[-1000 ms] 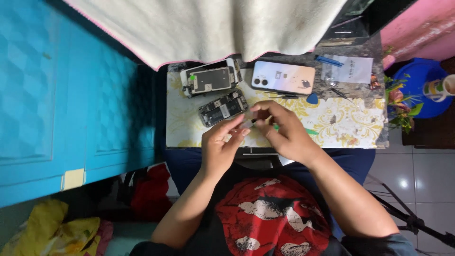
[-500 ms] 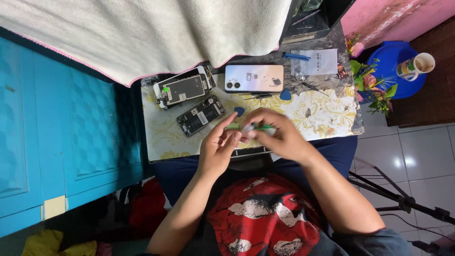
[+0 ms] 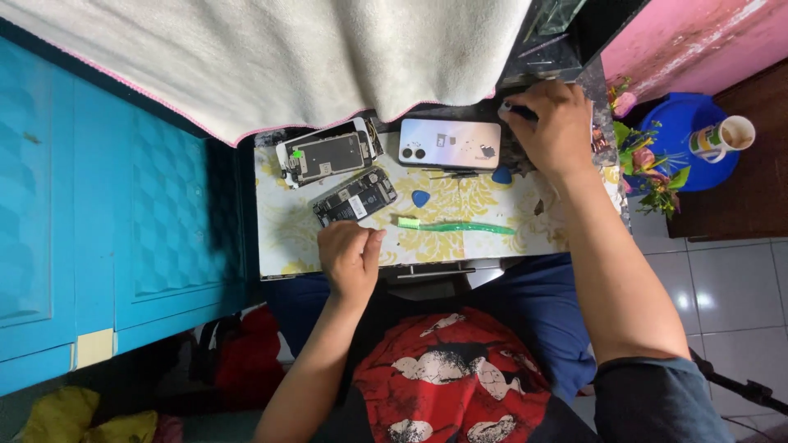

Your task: Cleaning the internal components of a disassembled smartphone using a small brush and a plastic opening tool.

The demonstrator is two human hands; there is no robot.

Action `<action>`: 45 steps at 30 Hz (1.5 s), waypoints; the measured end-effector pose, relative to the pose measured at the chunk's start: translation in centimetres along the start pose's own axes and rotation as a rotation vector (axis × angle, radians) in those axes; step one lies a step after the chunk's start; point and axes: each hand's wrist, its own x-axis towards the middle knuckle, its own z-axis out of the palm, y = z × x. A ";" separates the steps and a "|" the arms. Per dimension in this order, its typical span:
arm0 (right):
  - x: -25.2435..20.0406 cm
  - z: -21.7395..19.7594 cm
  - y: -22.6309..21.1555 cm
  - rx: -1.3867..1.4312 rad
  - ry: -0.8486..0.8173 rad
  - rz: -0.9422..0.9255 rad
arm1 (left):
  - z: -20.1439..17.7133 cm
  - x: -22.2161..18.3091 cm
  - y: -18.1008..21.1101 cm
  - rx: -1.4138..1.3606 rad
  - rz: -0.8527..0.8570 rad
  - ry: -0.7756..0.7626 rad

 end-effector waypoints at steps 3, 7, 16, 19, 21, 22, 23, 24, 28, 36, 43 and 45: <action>0.2 0.5 -0.7 -0.013 0.004 0.008 | 0.9 -2.0 -1.3 0.050 -0.017 -0.022; -0.1 1.3 -0.2 -0.030 -0.007 -0.006 | 1.1 -1.2 -0.9 0.077 0.018 -0.031; 2.6 -0.8 0.1 0.180 0.224 -0.023 | 0.8 -0.1 0.4 0.068 0.064 0.002; 3.8 0.2 0.5 0.230 0.162 -0.057 | 0.7 0.2 0.5 0.060 0.044 0.013; 4.2 1.7 1.1 0.122 0.186 -0.036 | 0.7 0.2 0.5 0.061 0.047 0.022; 4.4 1.8 1.1 0.127 0.187 -0.042 | 0.6 0.2 0.4 0.068 0.046 0.027; 4.3 1.8 1.1 0.098 0.188 -0.052 | 0.6 0.2 0.4 0.063 0.044 0.025; 4.3 1.9 1.1 0.069 0.189 -0.062 | 0.6 0.1 0.4 0.058 0.042 0.023; 3.3 -0.7 1.0 0.139 0.180 -0.024 | 0.6 0.2 0.4 0.057 0.037 0.020; -3.6 -2.3 -4.0 -0.076 0.088 0.100 | 0.5 0.4 -0.2 0.006 0.059 0.024; -9.6 -2.2 -14.2 0.103 -0.105 -0.128 | 0.1 -0.1 -1.0 -0.118 -0.021 0.007; -10.6 -1.7 -14.2 0.033 -0.133 -0.141 | -0.4 0.5 -0.2 -0.129 -0.065 0.053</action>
